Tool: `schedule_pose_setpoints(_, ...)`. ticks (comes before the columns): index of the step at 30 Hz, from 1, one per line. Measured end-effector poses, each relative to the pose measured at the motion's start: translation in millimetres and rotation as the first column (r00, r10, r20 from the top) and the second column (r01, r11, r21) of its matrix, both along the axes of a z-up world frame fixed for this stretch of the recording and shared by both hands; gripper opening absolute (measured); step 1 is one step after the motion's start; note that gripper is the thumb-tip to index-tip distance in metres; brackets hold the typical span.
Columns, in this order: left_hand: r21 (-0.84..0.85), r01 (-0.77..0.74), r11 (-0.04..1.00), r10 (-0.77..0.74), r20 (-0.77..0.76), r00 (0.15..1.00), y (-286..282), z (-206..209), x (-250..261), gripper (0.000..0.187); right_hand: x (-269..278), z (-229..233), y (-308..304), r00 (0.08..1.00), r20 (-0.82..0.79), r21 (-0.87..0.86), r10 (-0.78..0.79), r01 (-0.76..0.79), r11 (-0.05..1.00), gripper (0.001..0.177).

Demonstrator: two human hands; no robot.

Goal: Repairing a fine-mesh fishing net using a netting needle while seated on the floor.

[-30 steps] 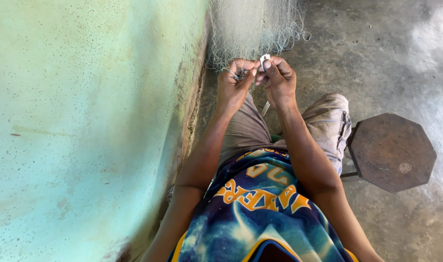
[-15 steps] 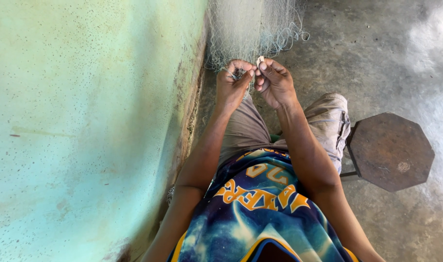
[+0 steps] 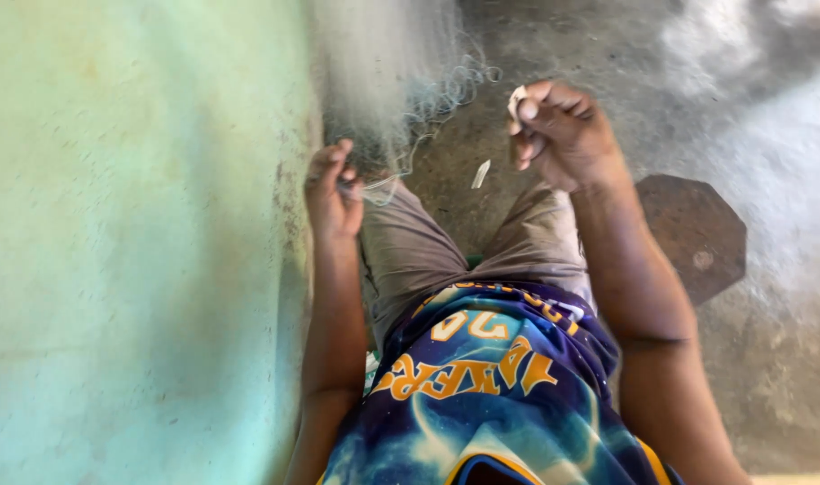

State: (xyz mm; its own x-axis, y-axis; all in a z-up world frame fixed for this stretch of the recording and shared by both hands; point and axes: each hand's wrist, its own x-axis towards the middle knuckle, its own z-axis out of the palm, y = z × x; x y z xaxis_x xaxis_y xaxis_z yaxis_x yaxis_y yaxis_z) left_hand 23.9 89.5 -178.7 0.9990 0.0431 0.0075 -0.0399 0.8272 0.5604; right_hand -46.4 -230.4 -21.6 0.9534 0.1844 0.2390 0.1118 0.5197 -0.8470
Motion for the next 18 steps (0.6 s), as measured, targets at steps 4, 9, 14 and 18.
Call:
schedule_pose_setpoints(4,0.004,0.042,0.999,-0.042,-0.02,0.999,13.8,-9.5,-4.5,0.011,-39.9,37.4,-60.3,0.993,-0.069,-0.03,-0.093,0.092,0.995,0.002)
schedule_pose_setpoints(9,-0.001,0.029,1.0,-0.029,0.133,0.991,16.9,28.3,-27.0,0.011,-91.8,50.5,-131.2,0.959,-0.039,-0.268,-0.279,0.259,0.928,0.012)
schedule_pose_setpoints(14,0.054,0.067,0.996,-0.073,0.123,0.99,14.1,47.8,-39.7,0.009,-111.2,15.7,-200.8,0.893,-0.137,-0.302,-0.429,0.375,0.877,0.011)
schedule_pose_setpoints(18,0.146,0.023,0.989,-0.034,0.072,0.997,26.5,37.7,-37.0,0.016,-96.3,-49.7,-267.1,0.773,-0.302,-0.378,-0.558,0.44,0.815,0.022)
